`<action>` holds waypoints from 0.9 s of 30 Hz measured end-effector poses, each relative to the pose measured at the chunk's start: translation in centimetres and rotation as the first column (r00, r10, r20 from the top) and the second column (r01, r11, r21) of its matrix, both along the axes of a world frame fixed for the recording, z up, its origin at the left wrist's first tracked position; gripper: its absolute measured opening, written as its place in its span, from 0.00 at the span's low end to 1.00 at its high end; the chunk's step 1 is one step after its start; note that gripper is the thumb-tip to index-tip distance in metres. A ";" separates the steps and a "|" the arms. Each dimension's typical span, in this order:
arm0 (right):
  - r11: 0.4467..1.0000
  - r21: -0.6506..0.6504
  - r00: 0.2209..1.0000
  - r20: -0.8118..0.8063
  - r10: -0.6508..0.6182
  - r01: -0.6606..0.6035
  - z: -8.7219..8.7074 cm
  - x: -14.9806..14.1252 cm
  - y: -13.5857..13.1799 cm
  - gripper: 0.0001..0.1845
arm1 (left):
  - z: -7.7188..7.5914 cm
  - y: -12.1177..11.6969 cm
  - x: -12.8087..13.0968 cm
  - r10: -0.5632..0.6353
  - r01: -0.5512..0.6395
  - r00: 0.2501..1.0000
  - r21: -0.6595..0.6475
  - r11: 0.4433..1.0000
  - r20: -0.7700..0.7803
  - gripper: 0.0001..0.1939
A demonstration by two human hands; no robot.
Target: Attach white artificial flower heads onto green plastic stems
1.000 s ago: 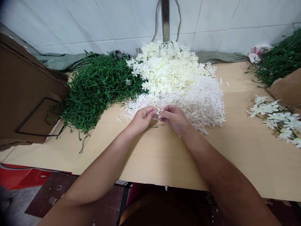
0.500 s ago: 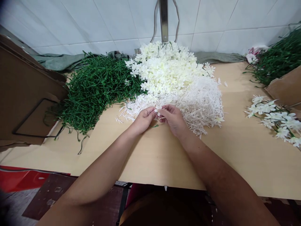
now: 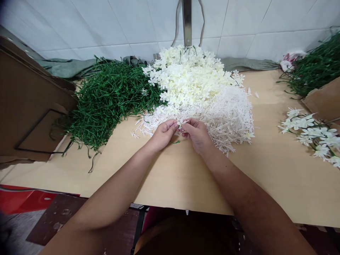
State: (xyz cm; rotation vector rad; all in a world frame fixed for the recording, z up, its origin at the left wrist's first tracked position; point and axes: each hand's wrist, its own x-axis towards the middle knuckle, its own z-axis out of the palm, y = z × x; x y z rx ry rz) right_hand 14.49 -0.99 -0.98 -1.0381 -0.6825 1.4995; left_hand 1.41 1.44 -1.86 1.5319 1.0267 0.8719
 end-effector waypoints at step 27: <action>0.990 0.113 0.977 0.205 0.060 -0.084 0.2 0.5 -0.1 0.13 | -0.3 0.1 -0.5 0.038 -0.034 0.999 0.150 0.988 -0.022 0.15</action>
